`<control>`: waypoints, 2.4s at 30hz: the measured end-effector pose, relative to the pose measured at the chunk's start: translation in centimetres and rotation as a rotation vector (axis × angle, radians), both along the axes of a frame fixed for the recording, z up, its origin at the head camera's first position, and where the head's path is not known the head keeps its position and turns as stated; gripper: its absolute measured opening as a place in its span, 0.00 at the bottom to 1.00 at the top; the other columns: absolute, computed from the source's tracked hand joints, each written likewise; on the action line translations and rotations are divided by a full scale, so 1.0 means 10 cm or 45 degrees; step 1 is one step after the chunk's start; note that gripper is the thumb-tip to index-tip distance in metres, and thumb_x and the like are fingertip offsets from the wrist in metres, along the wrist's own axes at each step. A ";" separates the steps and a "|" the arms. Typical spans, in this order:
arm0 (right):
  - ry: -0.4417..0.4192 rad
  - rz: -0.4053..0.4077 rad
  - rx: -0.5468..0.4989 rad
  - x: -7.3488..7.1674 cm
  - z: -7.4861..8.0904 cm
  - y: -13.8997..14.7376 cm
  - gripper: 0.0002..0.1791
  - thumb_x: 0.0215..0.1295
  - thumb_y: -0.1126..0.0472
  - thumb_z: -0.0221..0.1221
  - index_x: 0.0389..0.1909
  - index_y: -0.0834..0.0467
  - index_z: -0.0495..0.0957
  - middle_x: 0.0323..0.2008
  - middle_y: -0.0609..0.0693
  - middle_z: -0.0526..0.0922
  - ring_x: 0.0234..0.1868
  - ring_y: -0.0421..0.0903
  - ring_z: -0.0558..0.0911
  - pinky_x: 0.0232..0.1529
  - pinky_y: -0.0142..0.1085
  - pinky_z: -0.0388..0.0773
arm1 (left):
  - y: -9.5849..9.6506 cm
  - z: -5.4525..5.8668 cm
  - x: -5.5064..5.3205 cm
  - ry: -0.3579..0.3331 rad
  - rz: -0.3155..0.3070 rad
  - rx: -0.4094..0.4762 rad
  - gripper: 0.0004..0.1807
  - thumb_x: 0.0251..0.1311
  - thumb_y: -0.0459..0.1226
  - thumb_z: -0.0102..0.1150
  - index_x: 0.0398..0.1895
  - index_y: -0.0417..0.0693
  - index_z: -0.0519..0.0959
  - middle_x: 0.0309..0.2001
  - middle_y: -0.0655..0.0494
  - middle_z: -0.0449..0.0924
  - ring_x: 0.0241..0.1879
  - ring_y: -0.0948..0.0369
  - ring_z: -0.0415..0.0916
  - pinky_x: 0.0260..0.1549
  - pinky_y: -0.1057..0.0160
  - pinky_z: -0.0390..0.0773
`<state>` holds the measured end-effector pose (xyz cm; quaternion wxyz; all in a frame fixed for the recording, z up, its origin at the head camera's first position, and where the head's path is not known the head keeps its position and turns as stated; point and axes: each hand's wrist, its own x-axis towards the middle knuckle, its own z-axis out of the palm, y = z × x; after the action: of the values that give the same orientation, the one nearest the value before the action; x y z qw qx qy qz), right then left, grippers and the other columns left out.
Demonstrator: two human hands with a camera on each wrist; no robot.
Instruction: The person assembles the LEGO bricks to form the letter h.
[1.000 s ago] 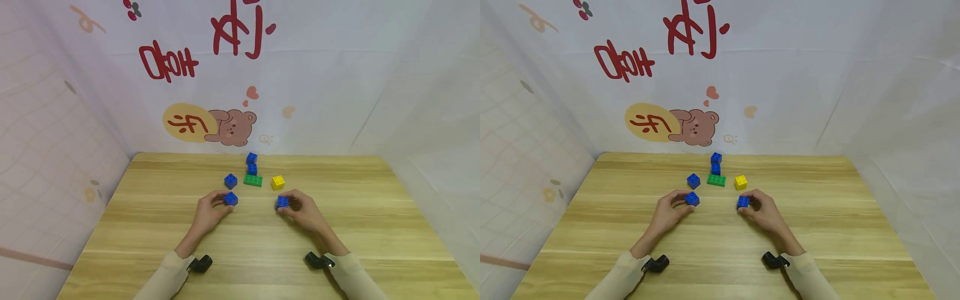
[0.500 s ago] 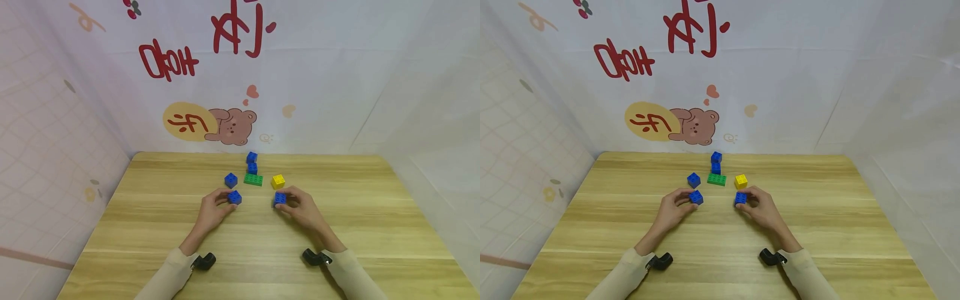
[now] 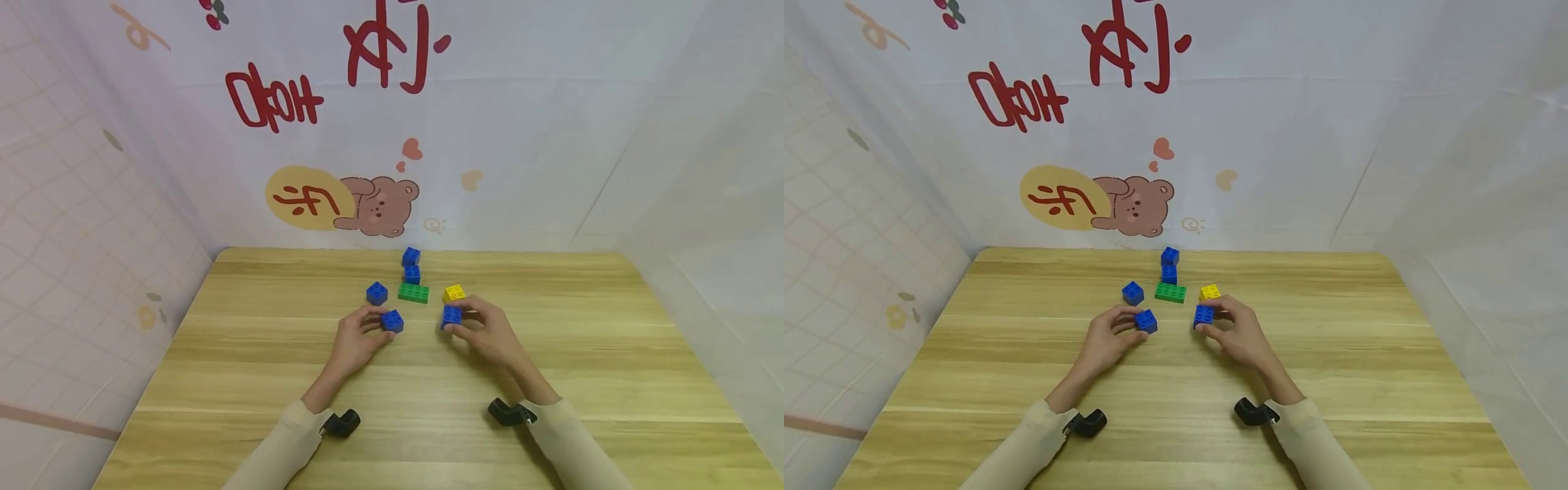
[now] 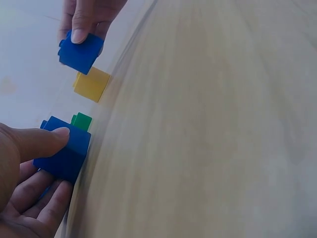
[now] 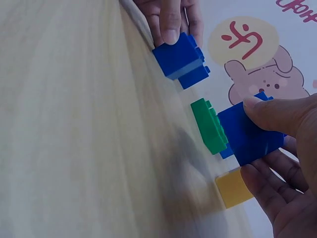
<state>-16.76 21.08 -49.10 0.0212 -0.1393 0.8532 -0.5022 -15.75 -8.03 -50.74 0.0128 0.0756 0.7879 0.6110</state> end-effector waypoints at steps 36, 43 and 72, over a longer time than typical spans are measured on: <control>0.061 0.069 -0.098 -0.14 0.26 -0.31 0.22 0.63 0.65 0.70 0.59 0.59 0.81 0.57 0.57 0.84 0.55 0.57 0.84 0.63 0.56 0.81 | 0.35 -0.01 -0.15 0.001 -0.206 0.011 0.24 0.60 0.28 0.71 0.60 0.43 0.80 0.58 0.46 0.82 0.59 0.50 0.81 0.60 0.61 0.82; 0.045 0.101 -0.132 -0.11 0.25 -0.35 0.20 0.64 0.61 0.71 0.56 0.54 0.82 0.56 0.53 0.84 0.54 0.54 0.84 0.64 0.55 0.80 | 0.39 -0.01 -0.16 -0.036 -0.268 0.056 0.23 0.60 0.29 0.71 0.60 0.43 0.80 0.59 0.45 0.82 0.60 0.51 0.81 0.61 0.61 0.82; 0.036 0.170 -0.084 -0.10 0.17 -0.38 0.19 0.64 0.63 0.70 0.55 0.53 0.83 0.55 0.51 0.86 0.53 0.52 0.85 0.64 0.52 0.81 | 0.37 -0.08 -0.18 -0.042 -0.341 0.048 0.22 0.61 0.31 0.71 0.59 0.46 0.81 0.59 0.46 0.83 0.60 0.51 0.81 0.63 0.57 0.81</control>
<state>-17.72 17.25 -47.44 0.0379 -0.2036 0.8253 -0.5254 -17.56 -4.34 -51.52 0.1057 0.1705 0.7588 0.6196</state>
